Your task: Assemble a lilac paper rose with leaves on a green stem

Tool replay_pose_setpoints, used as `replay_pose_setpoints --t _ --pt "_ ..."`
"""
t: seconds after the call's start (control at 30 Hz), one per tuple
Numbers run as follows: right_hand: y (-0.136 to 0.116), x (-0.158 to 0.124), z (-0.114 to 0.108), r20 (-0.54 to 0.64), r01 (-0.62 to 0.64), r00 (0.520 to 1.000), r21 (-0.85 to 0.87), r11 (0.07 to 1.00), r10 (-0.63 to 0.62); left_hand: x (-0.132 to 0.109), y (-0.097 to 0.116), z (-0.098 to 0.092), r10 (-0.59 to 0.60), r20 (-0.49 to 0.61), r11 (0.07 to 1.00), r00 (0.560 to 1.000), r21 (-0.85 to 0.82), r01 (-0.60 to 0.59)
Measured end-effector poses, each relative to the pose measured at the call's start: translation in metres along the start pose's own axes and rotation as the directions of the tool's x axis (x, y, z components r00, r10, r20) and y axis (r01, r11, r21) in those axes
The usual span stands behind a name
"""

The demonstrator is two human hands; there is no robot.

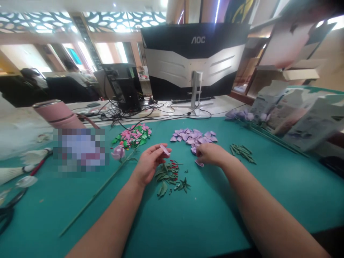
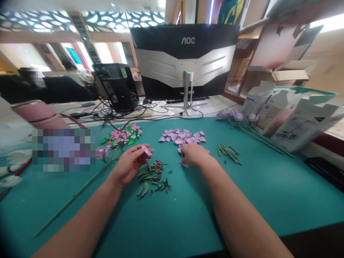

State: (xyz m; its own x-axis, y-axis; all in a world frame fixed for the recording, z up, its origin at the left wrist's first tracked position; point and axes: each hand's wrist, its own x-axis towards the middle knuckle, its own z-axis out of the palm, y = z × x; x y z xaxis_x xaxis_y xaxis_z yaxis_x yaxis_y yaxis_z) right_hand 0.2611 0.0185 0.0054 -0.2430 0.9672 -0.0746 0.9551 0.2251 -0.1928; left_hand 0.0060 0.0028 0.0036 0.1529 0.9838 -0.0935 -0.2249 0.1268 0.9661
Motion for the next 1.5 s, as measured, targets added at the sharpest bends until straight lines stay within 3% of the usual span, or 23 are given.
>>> replay_pose_setpoints --t 0.23,0.33,0.4,0.47,0.53,0.67,0.77,0.93,1.1,1.33,1.5 --pt "-0.011 0.007 0.013 -0.008 0.039 0.999 0.043 0.998 -0.038 -0.003 -0.001 0.0 -0.044 0.084 0.998 0.996 -0.042 0.048" --pt "-0.022 0.006 0.009 -0.078 0.101 0.993 0.238 0.966 -0.084 -0.006 -0.001 0.001 -0.062 0.09 0.995 0.994 -0.069 0.069" --pt "-0.032 0.004 0.006 -0.149 0.167 0.983 0.527 0.833 -0.103 -0.007 -0.001 0.003 -0.075 0.097 0.993 0.993 -0.085 0.083" --pt "-0.041 0.003 0.005 -0.208 0.219 0.974 0.751 0.623 -0.091 -0.007 -0.002 0.004 -0.082 0.108 0.99 0.991 -0.104 0.094" --pt "-0.049 0.002 0.006 -0.233 0.232 0.971 0.839 0.492 -0.061 -0.007 -0.004 0.005 -0.088 0.124 0.987 0.988 -0.122 0.103" --pt "-0.056 0.002 0.012 -0.195 0.172 0.98 0.933 0.315 0.042 -0.008 -0.008 0.007 -0.108 0.131 0.984 0.986 -0.125 0.124" --pt "-0.058 -0.002 0.015 -0.171 0.149 0.982 0.961 0.231 0.079 -0.01 -0.012 0.01 -0.121 0.129 0.986 0.984 -0.103 0.134" --pt "-0.061 -0.005 0.016 -0.158 0.117 0.982 0.938 0.328 0.103 -0.009 -0.018 0.01 -0.113 0.183 0.985 0.977 -0.109 0.134" --pt "-0.062 -0.004 0.019 -0.257 0.188 0.961 0.88 0.436 0.104 -0.01 -0.018 0.011 -0.088 0.159 0.988 0.983 -0.109 0.106" --pt "-0.053 -0.003 0.029 -0.433 0.276 0.901 0.521 0.808 -0.028 -0.009 -0.016 0.01 -0.014 0.194 0.994 0.981 -0.103 0.035" --pt "-0.056 -0.004 0.023 -0.464 0.301 0.883 0.442 0.845 -0.071 -0.005 -0.015 0.007 0.01 0.152 0.997 0.988 -0.073 0.001"
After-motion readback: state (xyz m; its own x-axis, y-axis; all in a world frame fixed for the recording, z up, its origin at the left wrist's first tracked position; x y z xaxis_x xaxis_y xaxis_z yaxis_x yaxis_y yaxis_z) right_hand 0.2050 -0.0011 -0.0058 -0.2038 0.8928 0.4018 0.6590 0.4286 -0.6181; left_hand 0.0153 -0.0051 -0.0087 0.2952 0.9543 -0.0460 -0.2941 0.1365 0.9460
